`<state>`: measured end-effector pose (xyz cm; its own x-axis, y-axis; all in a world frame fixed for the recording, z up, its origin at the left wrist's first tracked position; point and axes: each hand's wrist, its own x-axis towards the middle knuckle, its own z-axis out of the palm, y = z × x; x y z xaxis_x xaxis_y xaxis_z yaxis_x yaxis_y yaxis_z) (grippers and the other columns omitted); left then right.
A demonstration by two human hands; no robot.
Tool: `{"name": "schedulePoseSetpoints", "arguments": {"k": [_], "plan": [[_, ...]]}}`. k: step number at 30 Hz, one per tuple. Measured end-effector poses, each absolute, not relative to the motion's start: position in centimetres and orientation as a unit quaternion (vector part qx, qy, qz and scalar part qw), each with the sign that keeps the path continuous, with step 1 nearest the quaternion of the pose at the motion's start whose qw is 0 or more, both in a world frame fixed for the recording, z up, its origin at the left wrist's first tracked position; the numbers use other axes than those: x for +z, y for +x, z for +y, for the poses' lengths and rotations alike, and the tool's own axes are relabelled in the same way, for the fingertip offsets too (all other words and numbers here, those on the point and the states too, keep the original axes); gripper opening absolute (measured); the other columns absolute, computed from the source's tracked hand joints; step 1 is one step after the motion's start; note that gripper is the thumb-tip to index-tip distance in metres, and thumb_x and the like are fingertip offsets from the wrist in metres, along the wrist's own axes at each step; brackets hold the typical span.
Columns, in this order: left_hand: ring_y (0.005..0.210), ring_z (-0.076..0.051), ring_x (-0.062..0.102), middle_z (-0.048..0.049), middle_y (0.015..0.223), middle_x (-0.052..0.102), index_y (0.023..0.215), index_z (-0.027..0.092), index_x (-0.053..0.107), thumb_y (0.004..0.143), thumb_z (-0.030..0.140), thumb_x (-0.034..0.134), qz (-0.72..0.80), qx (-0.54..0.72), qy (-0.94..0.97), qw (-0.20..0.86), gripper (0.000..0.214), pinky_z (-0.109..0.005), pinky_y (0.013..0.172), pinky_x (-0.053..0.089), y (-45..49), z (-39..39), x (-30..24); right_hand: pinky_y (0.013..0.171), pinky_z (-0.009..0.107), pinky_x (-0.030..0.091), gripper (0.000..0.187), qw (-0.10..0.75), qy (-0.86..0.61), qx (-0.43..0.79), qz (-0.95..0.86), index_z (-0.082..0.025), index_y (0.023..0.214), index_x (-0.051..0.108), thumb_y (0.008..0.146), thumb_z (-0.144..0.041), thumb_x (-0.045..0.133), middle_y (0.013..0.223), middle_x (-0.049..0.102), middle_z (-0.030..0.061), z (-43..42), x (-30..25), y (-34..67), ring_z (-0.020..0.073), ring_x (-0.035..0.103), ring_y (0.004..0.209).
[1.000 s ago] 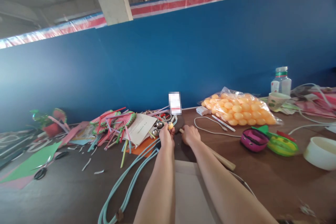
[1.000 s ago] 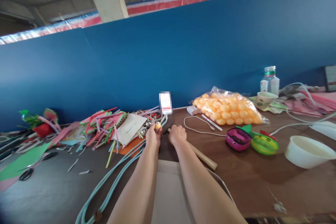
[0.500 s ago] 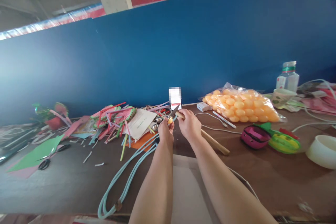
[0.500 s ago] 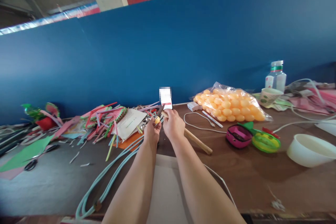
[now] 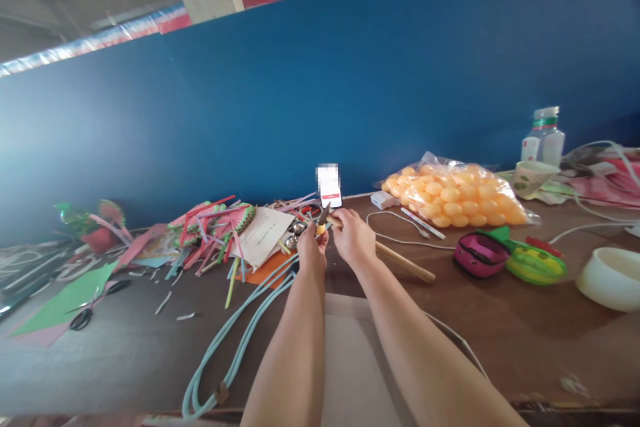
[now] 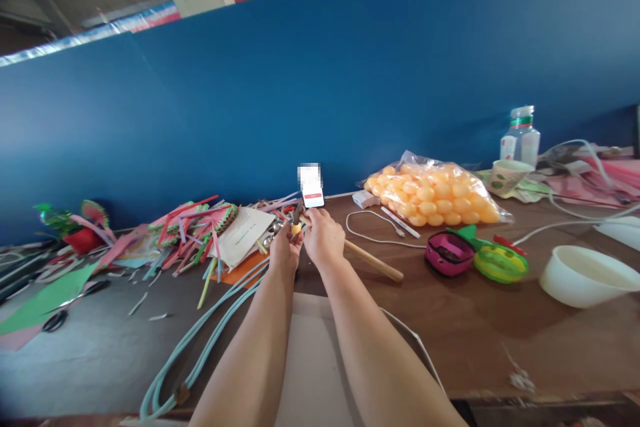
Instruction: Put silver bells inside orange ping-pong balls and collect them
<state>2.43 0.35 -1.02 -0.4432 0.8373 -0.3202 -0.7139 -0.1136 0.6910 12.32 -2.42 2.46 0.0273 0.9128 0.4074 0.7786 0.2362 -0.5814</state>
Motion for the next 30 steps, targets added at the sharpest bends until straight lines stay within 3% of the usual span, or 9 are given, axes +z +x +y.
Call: {"name": "schedulePoseSetpoints", "arguments": {"k": [30], "plan": [[0.065, -0.01, 0.061, -0.0042, 0.079, 0.062, 0.085, 0.015, 0.062, 0.082, 0.015, 0.063, 0.405, 0.745, 0.099, 0.521, 0.003, -0.023, 0.066, 0.052, 2.55, 0.03, -0.64, 0.077, 0.03, 0.037, 0.024, 0.411, -0.592, 0.035, -0.693, -0.028, 0.107, 0.065, 0.089, -0.021, 0.051, 0.107, 0.066, 0.003, -2.32, 2.32, 12.38, 0.0187, 0.06, 0.091]]}}
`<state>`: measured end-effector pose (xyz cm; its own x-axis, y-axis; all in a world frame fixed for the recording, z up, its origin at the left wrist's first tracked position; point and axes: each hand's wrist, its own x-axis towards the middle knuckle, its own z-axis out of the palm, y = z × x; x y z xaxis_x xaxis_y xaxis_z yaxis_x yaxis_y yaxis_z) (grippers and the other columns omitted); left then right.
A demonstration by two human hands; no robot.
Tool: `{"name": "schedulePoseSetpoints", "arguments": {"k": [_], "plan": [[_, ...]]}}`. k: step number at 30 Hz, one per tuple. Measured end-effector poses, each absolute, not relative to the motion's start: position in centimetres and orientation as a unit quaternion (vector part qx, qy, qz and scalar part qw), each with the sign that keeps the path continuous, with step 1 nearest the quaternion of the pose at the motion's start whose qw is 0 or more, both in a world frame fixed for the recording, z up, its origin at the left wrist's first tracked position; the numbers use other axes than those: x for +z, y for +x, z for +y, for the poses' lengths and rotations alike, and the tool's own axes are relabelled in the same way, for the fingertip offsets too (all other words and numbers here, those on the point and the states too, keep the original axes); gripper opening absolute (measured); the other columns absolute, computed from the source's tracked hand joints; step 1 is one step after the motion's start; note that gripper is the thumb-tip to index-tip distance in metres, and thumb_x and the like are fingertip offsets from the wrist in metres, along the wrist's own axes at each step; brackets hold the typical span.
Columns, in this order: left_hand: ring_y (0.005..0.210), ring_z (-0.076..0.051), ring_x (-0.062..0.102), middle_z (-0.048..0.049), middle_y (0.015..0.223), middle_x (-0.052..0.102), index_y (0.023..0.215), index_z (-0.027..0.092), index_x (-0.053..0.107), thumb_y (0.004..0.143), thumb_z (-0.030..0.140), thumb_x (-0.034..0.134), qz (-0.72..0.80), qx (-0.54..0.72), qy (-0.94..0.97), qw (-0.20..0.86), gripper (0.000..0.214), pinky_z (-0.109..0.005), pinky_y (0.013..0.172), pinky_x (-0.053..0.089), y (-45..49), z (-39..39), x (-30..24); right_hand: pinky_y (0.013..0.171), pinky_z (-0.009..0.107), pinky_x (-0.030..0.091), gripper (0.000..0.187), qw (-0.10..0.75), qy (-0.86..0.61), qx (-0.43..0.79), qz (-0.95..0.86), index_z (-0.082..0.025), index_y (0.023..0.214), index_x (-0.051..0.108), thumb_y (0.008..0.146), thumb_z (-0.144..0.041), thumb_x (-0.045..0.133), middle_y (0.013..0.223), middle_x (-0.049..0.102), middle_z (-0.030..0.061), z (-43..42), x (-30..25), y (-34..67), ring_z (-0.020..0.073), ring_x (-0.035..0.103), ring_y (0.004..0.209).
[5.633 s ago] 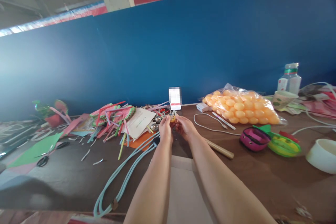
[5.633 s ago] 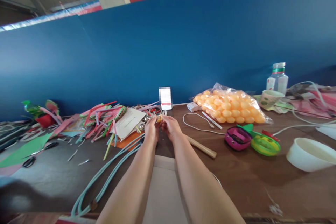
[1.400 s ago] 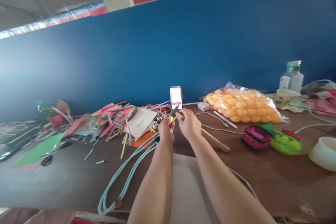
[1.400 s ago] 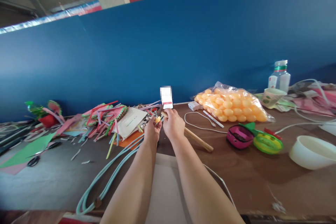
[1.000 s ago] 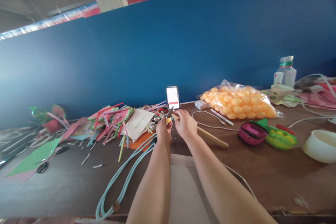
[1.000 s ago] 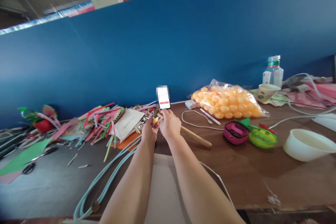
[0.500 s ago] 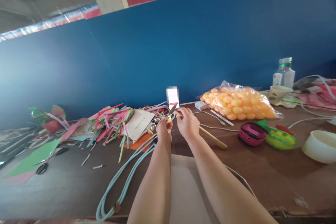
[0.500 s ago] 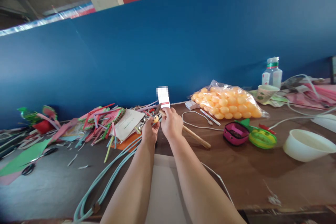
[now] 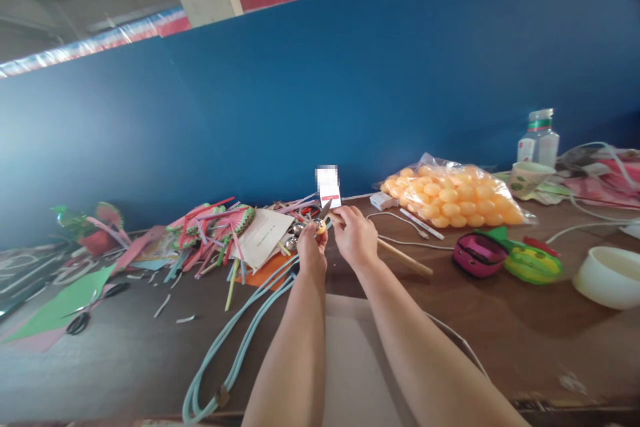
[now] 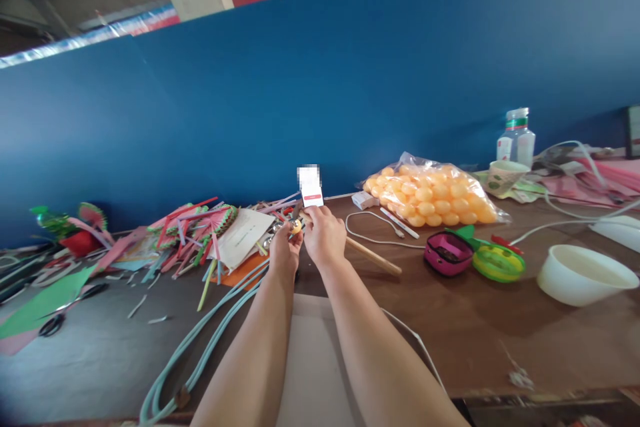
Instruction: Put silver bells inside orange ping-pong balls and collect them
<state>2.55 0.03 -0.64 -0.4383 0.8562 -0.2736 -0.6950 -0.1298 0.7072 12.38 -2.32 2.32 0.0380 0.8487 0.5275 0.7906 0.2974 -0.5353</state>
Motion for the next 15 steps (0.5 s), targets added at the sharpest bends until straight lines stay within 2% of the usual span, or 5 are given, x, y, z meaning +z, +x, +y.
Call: {"name": "schedulePoseSetpoints", "arguments": {"k": [15], "plan": [[0.064, -0.01, 0.06, -0.0045, 0.079, 0.061, 0.082, 0.014, 0.061, 0.085, 0.017, 0.06, 0.394, 0.74, 0.07, 0.54, 0.004, -0.021, 0.062, 0.05, 2.53, -0.01, -0.31, 0.076, 0.03, 0.036, 0.023, 0.423, -0.583, 0.033, -0.693, -0.028, 0.103, 0.066, 0.086, -0.018, 0.054, 0.103, 0.068, 0.0015, -2.23, 2.2, 12.44, 0.0175, 0.061, 0.088]]}}
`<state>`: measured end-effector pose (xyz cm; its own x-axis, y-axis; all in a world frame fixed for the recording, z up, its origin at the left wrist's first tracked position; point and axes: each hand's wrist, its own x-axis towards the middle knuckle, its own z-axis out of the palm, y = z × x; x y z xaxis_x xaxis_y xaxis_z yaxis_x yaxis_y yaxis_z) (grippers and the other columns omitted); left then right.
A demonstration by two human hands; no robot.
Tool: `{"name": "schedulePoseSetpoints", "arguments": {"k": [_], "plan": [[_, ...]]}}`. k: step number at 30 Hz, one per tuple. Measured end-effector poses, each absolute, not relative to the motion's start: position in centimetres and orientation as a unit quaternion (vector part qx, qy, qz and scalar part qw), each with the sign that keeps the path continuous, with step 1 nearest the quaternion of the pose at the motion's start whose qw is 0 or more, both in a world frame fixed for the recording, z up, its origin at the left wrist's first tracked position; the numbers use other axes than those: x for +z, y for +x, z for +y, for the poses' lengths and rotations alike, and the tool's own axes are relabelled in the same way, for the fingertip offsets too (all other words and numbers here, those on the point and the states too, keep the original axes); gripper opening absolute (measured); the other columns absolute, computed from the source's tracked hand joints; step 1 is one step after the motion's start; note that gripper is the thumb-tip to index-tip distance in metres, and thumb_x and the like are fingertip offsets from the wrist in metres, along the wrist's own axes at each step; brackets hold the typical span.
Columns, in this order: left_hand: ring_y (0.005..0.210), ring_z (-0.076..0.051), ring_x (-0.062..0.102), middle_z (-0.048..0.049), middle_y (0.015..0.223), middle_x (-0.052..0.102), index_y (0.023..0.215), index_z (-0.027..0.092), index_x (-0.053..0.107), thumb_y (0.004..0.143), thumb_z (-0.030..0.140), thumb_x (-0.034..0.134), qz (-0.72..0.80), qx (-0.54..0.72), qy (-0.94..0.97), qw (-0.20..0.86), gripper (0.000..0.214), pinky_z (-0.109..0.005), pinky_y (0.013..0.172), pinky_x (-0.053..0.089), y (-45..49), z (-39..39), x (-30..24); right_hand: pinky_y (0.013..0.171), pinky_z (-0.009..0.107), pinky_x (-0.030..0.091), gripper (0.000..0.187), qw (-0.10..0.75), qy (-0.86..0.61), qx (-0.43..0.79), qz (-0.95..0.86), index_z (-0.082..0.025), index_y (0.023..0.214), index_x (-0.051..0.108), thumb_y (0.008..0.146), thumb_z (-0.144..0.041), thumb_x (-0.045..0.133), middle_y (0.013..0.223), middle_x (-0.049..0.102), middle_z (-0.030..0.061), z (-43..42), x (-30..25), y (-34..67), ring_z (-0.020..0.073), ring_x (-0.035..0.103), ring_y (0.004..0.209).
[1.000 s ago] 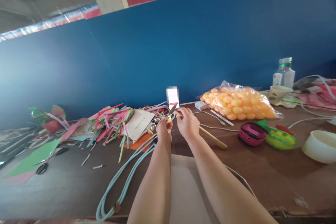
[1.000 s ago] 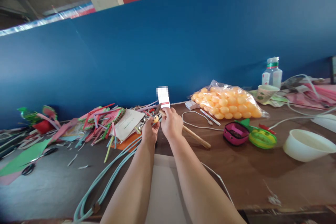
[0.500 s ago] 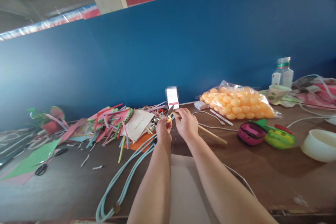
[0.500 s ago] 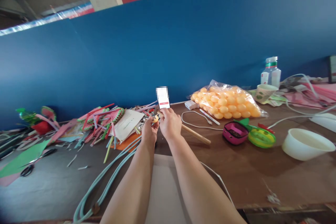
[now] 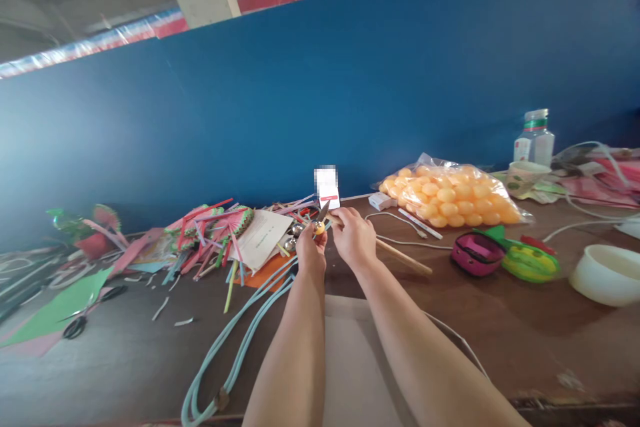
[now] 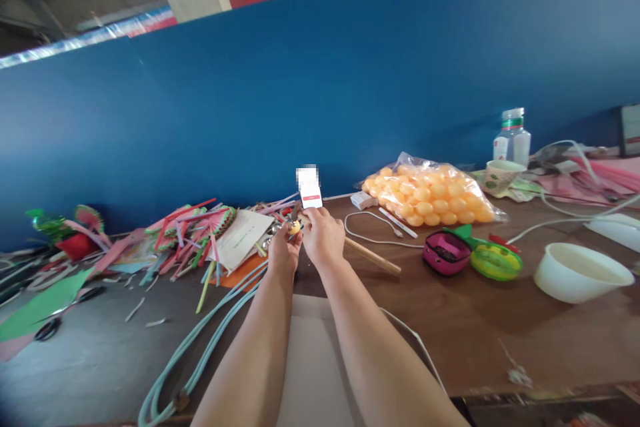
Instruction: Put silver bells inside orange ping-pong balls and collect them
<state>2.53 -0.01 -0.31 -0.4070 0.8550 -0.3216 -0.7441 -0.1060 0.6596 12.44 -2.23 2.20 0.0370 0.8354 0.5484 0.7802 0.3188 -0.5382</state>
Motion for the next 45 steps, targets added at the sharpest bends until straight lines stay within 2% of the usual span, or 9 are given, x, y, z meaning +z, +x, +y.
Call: {"name": "schedulePoseSetpoints", "arguments": {"k": [9, 14, 19, 23, 27, 32, 45], "plan": [[0.063, -0.01, 0.059, -0.0037, 0.076, 0.059, 0.081, 0.014, 0.059, 0.089, 0.016, 0.056, 0.38, 0.756, 0.051, 0.53, 0.008, -0.02, 0.061, 0.051, 2.63, -0.29, 0.06, 0.077, 0.03, 0.036, 0.022, 0.44, -0.569, 0.022, -0.694, -0.028, 0.104, 0.067, 0.089, -0.021, 0.052, 0.104, 0.068, 0.0021, -2.31, 2.13, 12.16, 0.0176, 0.061, 0.088], [0.062, -0.009, 0.058, -0.0035, 0.074, 0.059, 0.081, 0.014, 0.059, 0.088, 0.017, 0.057, 0.377, 0.755, 0.049, 0.534, 0.009, -0.019, 0.06, 0.051, 2.57, -0.25, 0.0, 0.076, 0.03, 0.035, 0.023, 0.413, -0.573, 0.032, -0.707, -0.027, 0.102, 0.067, 0.085, -0.017, 0.055, 0.102, 0.069, 0.0014, -2.31, 2.05, 12.03, 0.0176, 0.061, 0.088], [0.062, -0.009, 0.059, -0.0031, 0.073, 0.058, 0.08, 0.014, 0.06, 0.088, 0.017, 0.058, 0.387, 0.756, 0.048, 0.526, 0.009, -0.019, 0.059, 0.051, 2.51, -0.19, -0.13, 0.075, 0.029, 0.034, 0.022, 0.417, -0.572, 0.029, -0.706, -0.028, 0.103, 0.066, 0.088, -0.019, 0.052, 0.104, 0.068, 0.0017, -2.36, 2.12, 12.09, 0.0174, 0.061, 0.09], [0.06, -0.009, 0.059, -0.0031, 0.073, 0.059, 0.082, 0.014, 0.06, 0.087, 0.016, 0.058, 0.39, 0.753, 0.048, 0.527, 0.007, -0.019, 0.057, 0.051, 2.47, -0.05, -0.35, 0.073, 0.029, 0.033, 0.02, 0.396, -0.579, 0.039, -0.711, -0.027, 0.099, 0.066, 0.086, -0.018, 0.054, 0.097, 0.068, 0.0009, -2.38, 2.09, 12.08, 0.0169, 0.061, 0.084], [0.06, -0.009, 0.059, -0.0031, 0.073, 0.059, 0.082, 0.014, 0.06, 0.087, 0.016, 0.059, 0.39, 0.754, 0.051, 0.526, 0.006, -0.019, 0.058, 0.052, 2.43, 0.06, -0.56, 0.073, 0.03, 0.032, 0.022, 0.411, -0.579, 0.034, -0.704, -0.028, 0.1, 0.065, 0.085, -0.017, 0.054, 0.099, 0.068, 0.0, -2.34, 2.0, 12.07, 0.0167, 0.061, 0.085], [0.059, -0.009, 0.059, -0.0024, 0.071, 0.058, 0.079, 0.014, 0.06, 0.087, 0.018, 0.059, 0.402, 0.747, 0.048, 0.526, 0.009, -0.02, 0.058, 0.052, 2.38, 0.15, -0.66, 0.072, 0.029, 0.032, 0.021, 0.386, -0.587, 0.042, -0.71, -0.028, 0.099, 0.065, 0.084, -0.017, 0.054, 0.097, 0.068, 0.0008, -2.37, 2.04, 12.11, 0.0168, 0.061, 0.082], [0.06, -0.009, 0.058, -0.0041, 0.076, 0.06, 0.081, 0.013, 0.06, 0.089, 0.019, 0.057, 0.393, 0.742, 0.051, 0.54, 0.01, -0.019, 0.057, 0.05, 2.59, -0.3, -0.02, 0.073, 0.03, 0.033, 0.021, 0.413, -0.606, 0.025, -0.679, -0.028, 0.103, 0.065, 0.087, -0.02, 0.052, 0.101, 0.068, 0.0015, -2.04, 1.91, 12.34, 0.0177, 0.062, 0.085]]}}
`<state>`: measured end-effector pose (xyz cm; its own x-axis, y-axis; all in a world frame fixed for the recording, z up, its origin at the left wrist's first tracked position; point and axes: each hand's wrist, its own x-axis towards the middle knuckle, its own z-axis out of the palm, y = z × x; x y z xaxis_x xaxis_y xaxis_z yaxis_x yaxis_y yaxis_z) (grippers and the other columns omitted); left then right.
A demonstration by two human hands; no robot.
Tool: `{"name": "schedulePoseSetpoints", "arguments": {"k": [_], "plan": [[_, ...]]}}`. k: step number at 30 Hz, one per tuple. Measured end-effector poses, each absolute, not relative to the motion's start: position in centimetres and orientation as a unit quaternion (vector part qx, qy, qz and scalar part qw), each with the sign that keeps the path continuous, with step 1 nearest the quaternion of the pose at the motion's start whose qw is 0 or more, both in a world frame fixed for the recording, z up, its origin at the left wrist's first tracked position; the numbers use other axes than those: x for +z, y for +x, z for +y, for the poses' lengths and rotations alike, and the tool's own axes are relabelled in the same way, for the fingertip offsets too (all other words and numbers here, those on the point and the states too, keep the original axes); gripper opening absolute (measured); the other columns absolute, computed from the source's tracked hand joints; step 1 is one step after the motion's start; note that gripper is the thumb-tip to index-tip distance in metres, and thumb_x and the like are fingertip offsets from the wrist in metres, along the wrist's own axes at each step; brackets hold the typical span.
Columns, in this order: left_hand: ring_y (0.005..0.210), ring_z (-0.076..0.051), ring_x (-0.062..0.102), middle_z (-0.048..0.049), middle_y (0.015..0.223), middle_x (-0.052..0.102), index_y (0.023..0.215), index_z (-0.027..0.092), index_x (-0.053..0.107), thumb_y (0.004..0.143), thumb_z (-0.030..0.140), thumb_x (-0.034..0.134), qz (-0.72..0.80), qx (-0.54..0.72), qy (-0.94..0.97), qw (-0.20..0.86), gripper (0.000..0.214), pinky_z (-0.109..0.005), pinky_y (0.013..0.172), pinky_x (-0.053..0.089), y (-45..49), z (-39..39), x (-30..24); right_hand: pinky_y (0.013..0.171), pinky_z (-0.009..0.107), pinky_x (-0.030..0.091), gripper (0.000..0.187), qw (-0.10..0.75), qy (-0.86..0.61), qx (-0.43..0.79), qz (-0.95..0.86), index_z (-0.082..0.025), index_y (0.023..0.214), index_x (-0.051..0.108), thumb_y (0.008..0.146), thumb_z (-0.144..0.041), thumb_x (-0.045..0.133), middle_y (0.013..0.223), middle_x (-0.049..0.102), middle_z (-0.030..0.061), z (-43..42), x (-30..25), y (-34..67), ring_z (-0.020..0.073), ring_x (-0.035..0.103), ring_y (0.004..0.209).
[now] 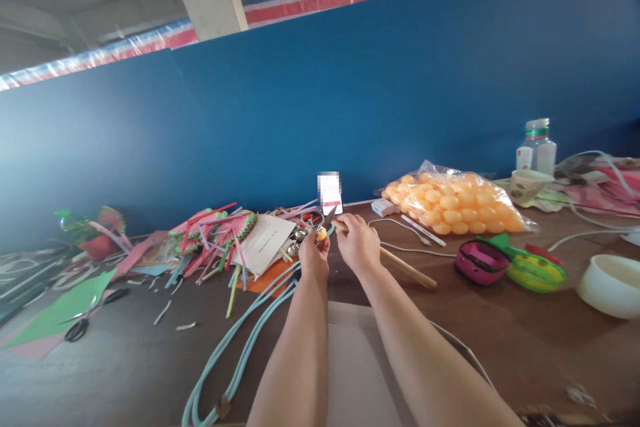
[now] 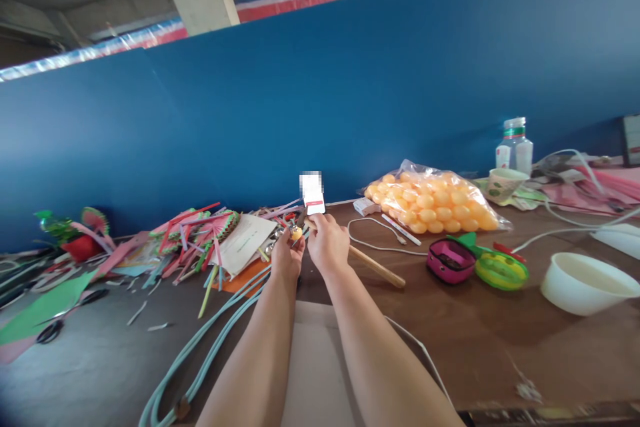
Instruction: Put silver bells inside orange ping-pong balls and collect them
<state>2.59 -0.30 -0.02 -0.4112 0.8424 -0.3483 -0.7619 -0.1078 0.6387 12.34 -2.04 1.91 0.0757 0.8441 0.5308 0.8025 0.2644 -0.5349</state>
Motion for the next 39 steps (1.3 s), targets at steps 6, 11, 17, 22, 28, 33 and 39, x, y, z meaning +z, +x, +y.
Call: {"name": "schedulePoseSetpoints", "arguments": {"k": [6, 11, 17, 22, 28, 33, 39], "plan": [[0.063, -0.009, 0.059, -0.0039, 0.076, 0.06, 0.08, 0.015, 0.06, 0.089, 0.019, 0.057, 0.393, 0.744, 0.051, 0.538, 0.011, -0.019, 0.059, 0.05, 2.5, -0.2, -0.2, 0.076, 0.031, 0.035, 0.023, 0.416, -0.599, 0.023, -0.683, -0.027, 0.106, 0.064, 0.087, -0.02, 0.053, 0.104, 0.068, 0.003, -2.1, 2.0, 12.4, 0.019, 0.062, 0.09], [0.061, -0.009, 0.058, -0.0041, 0.078, 0.06, 0.081, 0.014, 0.061, 0.087, 0.021, 0.06, 0.398, 0.742, 0.058, 0.536, 0.009, -0.02, 0.06, 0.05, 2.4, 0.0, -0.5, 0.076, 0.03, 0.035, 0.025, 0.383, -0.596, 0.033, -0.705, -0.027, 0.105, 0.066, 0.086, -0.018, 0.053, 0.102, 0.068, 0.0034, -2.3, 2.0, 12.2, 0.0187, 0.061, 0.088], [0.06, -0.009, 0.059, -0.0042, 0.077, 0.06, 0.081, 0.013, 0.061, 0.087, 0.02, 0.061, 0.404, 0.741, 0.054, 0.534, 0.009, -0.02, 0.06, 0.05, 2.5, -0.1, -0.3, 0.078, 0.03, 0.035, 0.025, 0.407, -0.594, 0.017, -0.694, -0.028, 0.107, 0.065, 0.087, -0.019, 0.052, 0.104, 0.067, 0.0031, -2.2, 1.8, 12.1, 0.0187, 0.061, 0.089], [0.059, -0.009, 0.058, -0.0037, 0.076, 0.06, 0.082, 0.013, 0.06, 0.087, 0.021, 0.06, 0.413, 0.736, 0.056, 0.534, 0.009, -0.02, 0.059, 0.051, 2.5, -0.1, -0.4, 0.077, 0.03, 0.035, 0.024, 0.392, -0.593, 0.031, -0.703, -0.027, 0.104, 0.066, 0.086, -0.019, 0.053, 0.102, 0.068, 0.0034, -2.2, 1.8, 12.1, 0.0184, 0.061, 0.088], [0.06, -0.009, 0.06, -0.0033, 0.076, 0.06, 0.082, 0.014, 0.061, 0.087, 0.021, 0.061, 0.417, 0.735, 0.063, 0.53, 0.008, -0.02, 0.059, 0.051, 2.4, 0.2, -0.9, 0.076, 0.03, 0.034, 0.025, 0.391, -0.595, 0.027, -0.701, -0.027, 0.105, 0.066, 0.086, -0.018, 0.053, 0.103, 0.068, 0.0029, -2.2, 1.9, 12.1, 0.0183, 0.061, 0.088], [0.06, -0.009, 0.06, -0.0035, 0.075, 0.06, 0.081, 0.015, 0.06, 0.086, 0.022, 0.063, 0.423, 0.734, 0.059, 0.528, 0.009, -0.02, 0.06, 0.052, 2.4, 0.2, -1.0, 0.076, 0.029, 0.035, 0.024, 0.379, -0.597, 0.031, -0.706, -0.028, 0.106, 0.066, 0.088, -0.019, 0.052, 0.102, 0.067, 0.0036, -2.3, 2.0, 12.0, 0.0179, 0.061, 0.088], [0.058, -0.009, 0.06, -0.0035, 0.073, 0.061, 0.079, 0.014, 0.059, 0.086, 0.02, 0.061, 0.432, 0.728, 0.06, 0.529, 0.01, -0.021, 0.059, 0.052, 2.4, 0.3, -1.1, 0.077, 0.03, 0.036, 0.024, 0.363, -0.599, 0.043, -0.712, -0.028, 0.105, 0.065, 0.086, -0.018, 0.053, 0.1, 0.067, 0.0022, -2.2, 1.9, 12.0, 0.0176, 0.062, 0.087]]}}
